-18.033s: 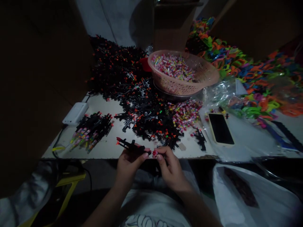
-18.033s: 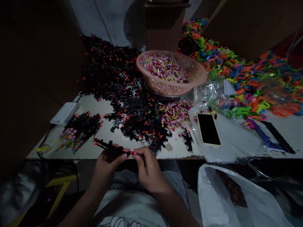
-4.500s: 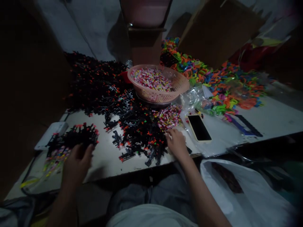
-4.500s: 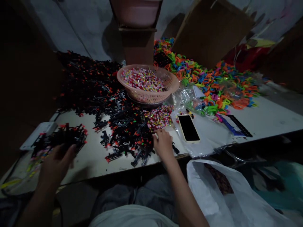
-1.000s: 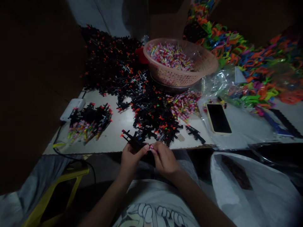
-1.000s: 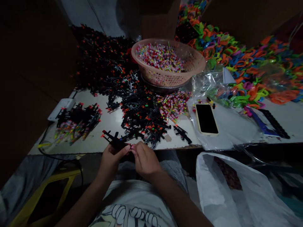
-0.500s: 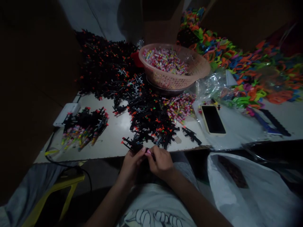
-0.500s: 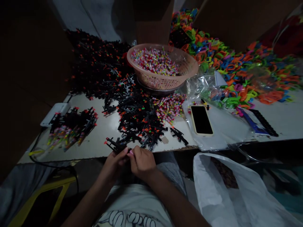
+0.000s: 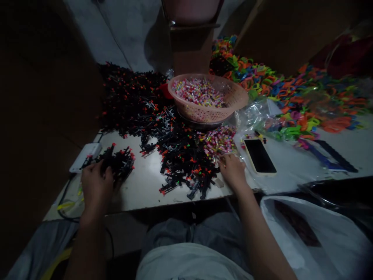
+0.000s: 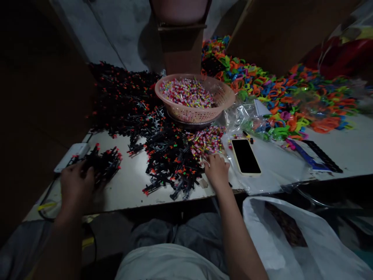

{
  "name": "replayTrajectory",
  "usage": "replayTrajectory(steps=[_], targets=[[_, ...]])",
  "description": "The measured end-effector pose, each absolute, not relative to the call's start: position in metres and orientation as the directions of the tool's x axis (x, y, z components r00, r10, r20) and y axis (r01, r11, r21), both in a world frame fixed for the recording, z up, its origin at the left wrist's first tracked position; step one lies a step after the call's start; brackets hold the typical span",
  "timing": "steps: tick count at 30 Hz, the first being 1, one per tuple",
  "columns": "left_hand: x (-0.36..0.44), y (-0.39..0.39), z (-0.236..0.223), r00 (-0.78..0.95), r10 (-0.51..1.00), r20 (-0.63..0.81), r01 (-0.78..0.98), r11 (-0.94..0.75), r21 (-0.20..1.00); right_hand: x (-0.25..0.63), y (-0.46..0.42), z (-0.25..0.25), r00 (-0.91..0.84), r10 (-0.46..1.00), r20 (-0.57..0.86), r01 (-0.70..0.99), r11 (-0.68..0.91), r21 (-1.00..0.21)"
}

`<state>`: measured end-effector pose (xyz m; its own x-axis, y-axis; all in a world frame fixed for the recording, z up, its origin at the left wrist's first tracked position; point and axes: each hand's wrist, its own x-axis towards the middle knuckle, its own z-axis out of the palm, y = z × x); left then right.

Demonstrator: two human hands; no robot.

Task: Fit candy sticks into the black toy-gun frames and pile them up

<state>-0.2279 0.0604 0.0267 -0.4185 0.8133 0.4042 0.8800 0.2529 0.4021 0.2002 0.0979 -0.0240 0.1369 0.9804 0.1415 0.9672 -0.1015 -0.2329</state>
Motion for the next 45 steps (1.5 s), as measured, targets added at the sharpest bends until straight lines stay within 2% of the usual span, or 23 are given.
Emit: replayTrajectory(steps=[2, 3, 5, 7, 8, 10, 13, 16, 18, 20, 22, 25, 27, 29, 32, 35, 37, 41, 45], targets=[[-0.222, 0.061, 0.025, -0.45, 0.787, 0.422, 0.887, 0.34, 0.313, 0.199, 0.102, -0.03, 0.16, 0.98, 0.123, 0.968, -0.13, -0.217], [-0.213, 0.06, 0.022, -0.424, 0.798, 0.428, 0.902, 0.328, 0.28, 0.197, 0.103, -0.032, 0.173, 0.978, 0.115, 0.967, -0.146, -0.208], [-0.186, 0.055, 0.01, -0.254, 0.896, 0.364, 0.949, 0.158, 0.274, 0.194, 0.105, -0.035, 0.198, 0.974, 0.107, 0.964, -0.174, -0.2], [-0.154, 0.048, -0.005, -0.046, 0.977, 0.21, 0.938, -0.03, 0.346, 0.194, 0.106, -0.035, 0.211, 0.972, 0.105, 0.959, -0.185, -0.213], [-0.14, 0.044, -0.012, 0.012, 0.99, 0.14, 0.92, -0.066, 0.385, 0.195, 0.107, -0.035, 0.216, 0.97, 0.114, 0.954, -0.185, -0.235], [-0.117, 0.037, -0.022, 0.067, 0.996, 0.06, 0.889, -0.087, 0.449, 0.2, 0.107, -0.032, 0.243, 0.955, 0.172, 0.931, -0.18, -0.317], [-0.105, 0.029, -0.025, 0.021, 0.999, 0.034, 0.817, -0.037, 0.576, 0.203, 0.097, -0.025, 0.296, 0.912, 0.284, 0.826, -0.095, -0.556], [-0.113, 0.025, -0.019, -0.051, 0.995, -0.083, 0.614, 0.097, 0.784, 0.193, 0.073, -0.015, 0.259, 0.916, 0.305, 0.604, 0.092, -0.791], [-0.12, 0.023, -0.013, -0.043, 0.977, -0.208, 0.425, 0.206, 0.881, 0.176, 0.052, -0.008, 0.143, 0.943, 0.301, 0.488, 0.197, -0.85], [-0.124, 0.021, -0.007, -0.036, 0.952, -0.303, 0.258, 0.302, 0.918, 0.152, 0.032, -0.002, -0.059, 0.96, 0.274, 0.436, 0.272, -0.858], [-0.126, 0.02, 0.0, -0.079, 0.939, -0.336, 0.128, 0.343, 0.93, 0.127, 0.018, -0.001, -0.322, 0.914, 0.247, 0.41, 0.37, -0.834], [-0.128, 0.017, 0.012, -0.193, 0.928, -0.32, 0.034, 0.332, 0.943, 0.096, 0.009, -0.007, -0.539, 0.822, 0.185, 0.508, 0.492, -0.707], [-0.131, 0.013, 0.02, -0.251, 0.922, -0.296, 0.053, 0.318, 0.946, 0.084, 0.008, -0.013, -0.539, 0.833, 0.128, 0.638, 0.502, -0.584], [-0.133, 0.007, 0.027, -0.29, 0.927, -0.239, 0.111, 0.281, 0.953, 0.079, 0.009, -0.016, -0.488, 0.867, 0.1, 0.713, 0.462, -0.527], [-0.134, -0.004, 0.035, -0.269, 0.947, -0.177, 0.147, 0.222, 0.964, 0.078, 0.007, -0.012, -0.433, 0.891, 0.133, 0.657, 0.413, -0.63], [-0.128, -0.012, 0.037, -0.19, 0.95, -0.247, 0.066, 0.263, 0.963, 0.076, 0.003, -0.006, -0.458, 0.877, 0.148, 0.498, 0.391, -0.774], [-0.119, -0.015, 0.033, -0.174, 0.931, -0.322, -0.03, 0.322, 0.946, 0.072, 0.0, -0.004, -0.47, 0.873, 0.13, 0.443, 0.361, -0.821], [-0.097, -0.02, 0.012, -0.174, 0.903, -0.393, -0.253, 0.344, 0.904, 0.068, -0.004, -0.006, -0.436, 0.89, 0.132, 0.426, 0.334, -0.841], [-0.083, -0.023, -0.003, -0.125, 0.899, -0.42, -0.382, 0.347, 0.857, 0.07, -0.009, -0.009, -0.438, 0.873, 0.216, 0.464, 0.425, -0.777]])
